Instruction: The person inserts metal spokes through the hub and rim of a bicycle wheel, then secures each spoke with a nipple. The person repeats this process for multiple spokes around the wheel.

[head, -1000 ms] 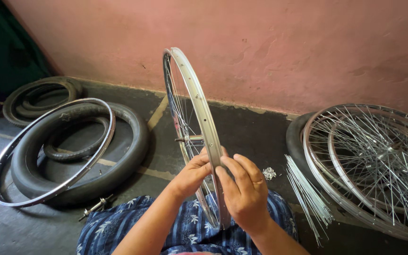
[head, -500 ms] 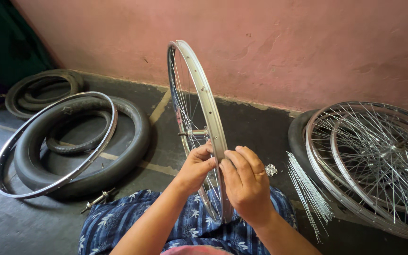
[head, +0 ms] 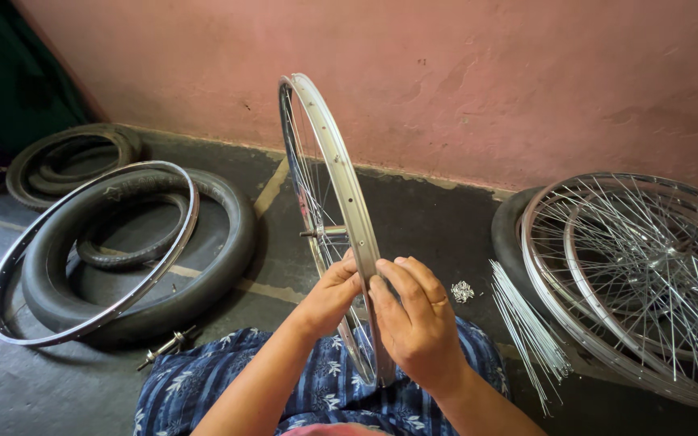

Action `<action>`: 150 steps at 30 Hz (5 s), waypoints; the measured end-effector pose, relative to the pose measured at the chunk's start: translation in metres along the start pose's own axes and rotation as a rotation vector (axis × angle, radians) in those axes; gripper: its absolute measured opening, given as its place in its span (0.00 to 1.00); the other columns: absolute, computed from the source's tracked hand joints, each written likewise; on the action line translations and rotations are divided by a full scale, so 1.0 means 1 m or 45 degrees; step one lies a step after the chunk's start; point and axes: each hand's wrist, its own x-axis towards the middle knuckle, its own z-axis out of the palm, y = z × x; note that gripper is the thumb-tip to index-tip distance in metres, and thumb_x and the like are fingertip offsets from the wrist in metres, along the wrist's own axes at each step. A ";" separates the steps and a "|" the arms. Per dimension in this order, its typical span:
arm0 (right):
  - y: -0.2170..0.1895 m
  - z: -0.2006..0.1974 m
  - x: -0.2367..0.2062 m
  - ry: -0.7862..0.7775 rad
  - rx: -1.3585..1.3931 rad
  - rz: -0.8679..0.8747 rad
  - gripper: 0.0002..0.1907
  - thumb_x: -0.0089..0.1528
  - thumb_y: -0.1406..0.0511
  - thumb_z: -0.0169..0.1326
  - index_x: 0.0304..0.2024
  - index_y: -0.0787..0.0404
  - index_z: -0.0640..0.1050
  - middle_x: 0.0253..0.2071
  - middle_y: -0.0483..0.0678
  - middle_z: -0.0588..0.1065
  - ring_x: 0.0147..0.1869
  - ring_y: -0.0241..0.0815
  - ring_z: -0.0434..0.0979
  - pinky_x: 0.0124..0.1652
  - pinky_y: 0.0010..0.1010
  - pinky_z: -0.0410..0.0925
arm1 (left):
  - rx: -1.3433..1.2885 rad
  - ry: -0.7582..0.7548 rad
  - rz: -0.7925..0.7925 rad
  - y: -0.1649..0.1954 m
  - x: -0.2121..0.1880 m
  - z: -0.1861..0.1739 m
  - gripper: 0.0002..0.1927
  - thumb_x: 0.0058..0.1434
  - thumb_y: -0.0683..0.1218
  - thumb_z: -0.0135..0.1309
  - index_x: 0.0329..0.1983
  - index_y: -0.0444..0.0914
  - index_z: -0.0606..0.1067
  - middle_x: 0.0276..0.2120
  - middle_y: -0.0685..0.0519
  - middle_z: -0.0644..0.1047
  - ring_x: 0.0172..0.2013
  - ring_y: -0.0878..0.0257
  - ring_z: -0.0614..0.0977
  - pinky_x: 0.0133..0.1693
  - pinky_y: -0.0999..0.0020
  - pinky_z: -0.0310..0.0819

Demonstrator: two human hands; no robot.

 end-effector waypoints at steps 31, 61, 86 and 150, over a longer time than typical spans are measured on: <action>0.000 0.008 -0.005 0.060 -0.011 -0.027 0.14 0.57 0.74 0.61 0.46 0.68 0.79 0.52 0.53 0.75 0.60 0.54 0.74 0.60 0.43 0.70 | -0.265 0.049 -0.115 0.004 -0.002 0.001 0.12 0.69 0.48 0.55 0.50 0.38 0.78 0.48 0.57 0.74 0.50 0.67 0.75 0.54 0.68 0.70; 0.167 0.281 -0.159 -0.043 1.433 1.876 0.19 0.68 0.63 0.48 0.62 0.57 0.70 0.43 0.46 0.78 0.40 0.35 0.76 0.41 0.28 0.71 | -0.208 0.014 -0.249 -0.046 0.046 -0.020 0.15 0.68 0.46 0.57 0.54 0.33 0.79 0.44 0.53 0.80 0.45 0.66 0.79 0.50 0.67 0.75; 0.151 0.270 -0.178 -0.301 2.154 1.436 0.31 0.63 0.61 0.58 0.67 0.58 0.65 0.55 0.45 0.74 0.59 0.36 0.75 0.56 0.31 0.70 | 0.221 -0.036 0.000 -0.018 0.017 0.007 0.16 0.66 0.54 0.65 0.47 0.37 0.83 0.74 0.37 0.64 0.78 0.44 0.59 0.76 0.48 0.48; 0.255 0.140 -0.238 -0.232 0.815 1.522 0.21 0.62 0.68 0.57 0.59 0.61 0.76 0.49 0.50 0.80 0.51 0.39 0.79 0.50 0.29 0.71 | 1.193 1.026 0.421 -0.052 -0.111 -0.029 0.30 0.61 0.44 0.62 0.61 0.39 0.60 0.63 0.44 0.67 0.60 0.56 0.70 0.58 0.65 0.66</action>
